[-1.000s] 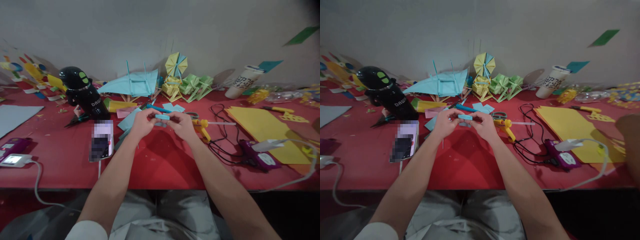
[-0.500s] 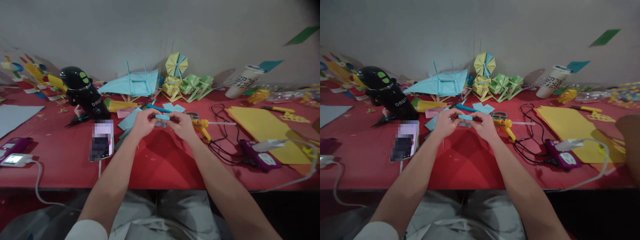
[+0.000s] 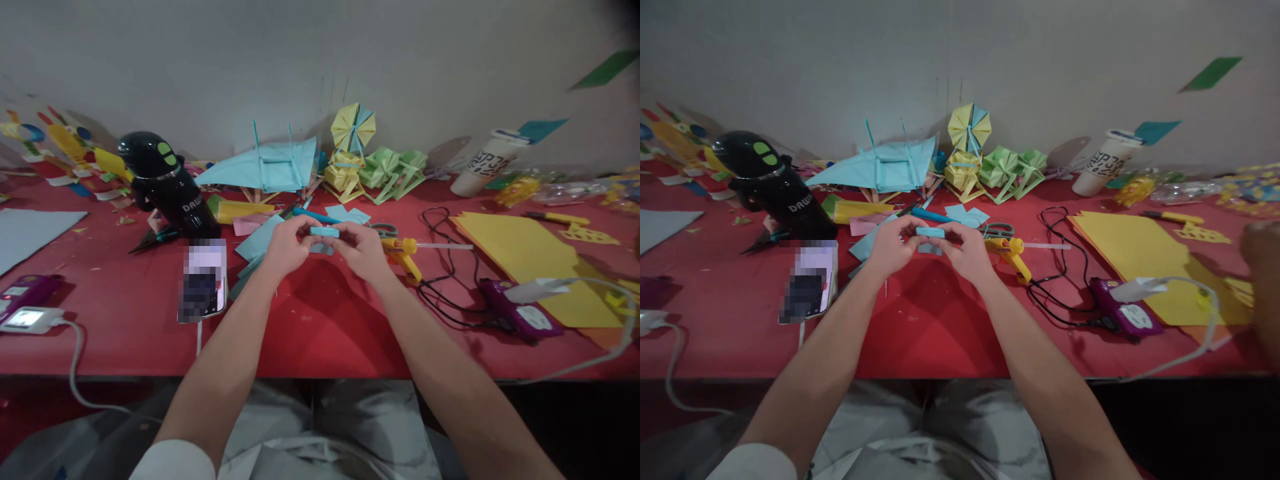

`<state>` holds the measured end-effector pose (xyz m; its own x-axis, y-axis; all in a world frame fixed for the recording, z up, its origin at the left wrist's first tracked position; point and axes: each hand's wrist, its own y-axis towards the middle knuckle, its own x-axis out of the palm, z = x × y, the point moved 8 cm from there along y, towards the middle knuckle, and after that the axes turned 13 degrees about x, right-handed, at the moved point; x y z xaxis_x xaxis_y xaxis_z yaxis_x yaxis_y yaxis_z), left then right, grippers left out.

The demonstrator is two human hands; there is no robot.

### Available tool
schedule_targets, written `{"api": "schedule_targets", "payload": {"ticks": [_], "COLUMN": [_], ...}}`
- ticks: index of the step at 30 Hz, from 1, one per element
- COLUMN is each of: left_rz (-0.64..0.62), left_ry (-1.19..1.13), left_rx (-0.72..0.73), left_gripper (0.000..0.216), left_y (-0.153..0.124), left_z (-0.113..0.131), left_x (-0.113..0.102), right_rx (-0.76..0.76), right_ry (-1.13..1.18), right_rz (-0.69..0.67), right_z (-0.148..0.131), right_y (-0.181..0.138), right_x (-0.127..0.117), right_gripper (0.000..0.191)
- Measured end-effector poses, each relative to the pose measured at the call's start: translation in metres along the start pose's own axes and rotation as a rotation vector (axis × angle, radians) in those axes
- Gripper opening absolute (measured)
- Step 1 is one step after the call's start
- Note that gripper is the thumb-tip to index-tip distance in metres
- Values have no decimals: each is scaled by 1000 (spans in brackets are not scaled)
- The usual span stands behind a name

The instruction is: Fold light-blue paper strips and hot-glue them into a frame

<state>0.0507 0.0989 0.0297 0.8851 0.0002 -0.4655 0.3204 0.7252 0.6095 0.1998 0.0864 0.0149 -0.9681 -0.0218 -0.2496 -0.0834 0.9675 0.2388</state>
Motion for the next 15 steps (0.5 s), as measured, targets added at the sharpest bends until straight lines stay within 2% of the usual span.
{"api": "schedule_targets", "payload": {"ticks": [15], "left_rz": [-2], "left_ry": [9], "left_rx": [-17], "left_gripper": [17], "left_y": [2], "left_z": [6], "left_x": [-3], "right_rx": [-11], "right_ry": [8], "right_rz": [3], "right_z": [1], "right_y": [1], "right_x": [0], "right_gripper": [13]}}
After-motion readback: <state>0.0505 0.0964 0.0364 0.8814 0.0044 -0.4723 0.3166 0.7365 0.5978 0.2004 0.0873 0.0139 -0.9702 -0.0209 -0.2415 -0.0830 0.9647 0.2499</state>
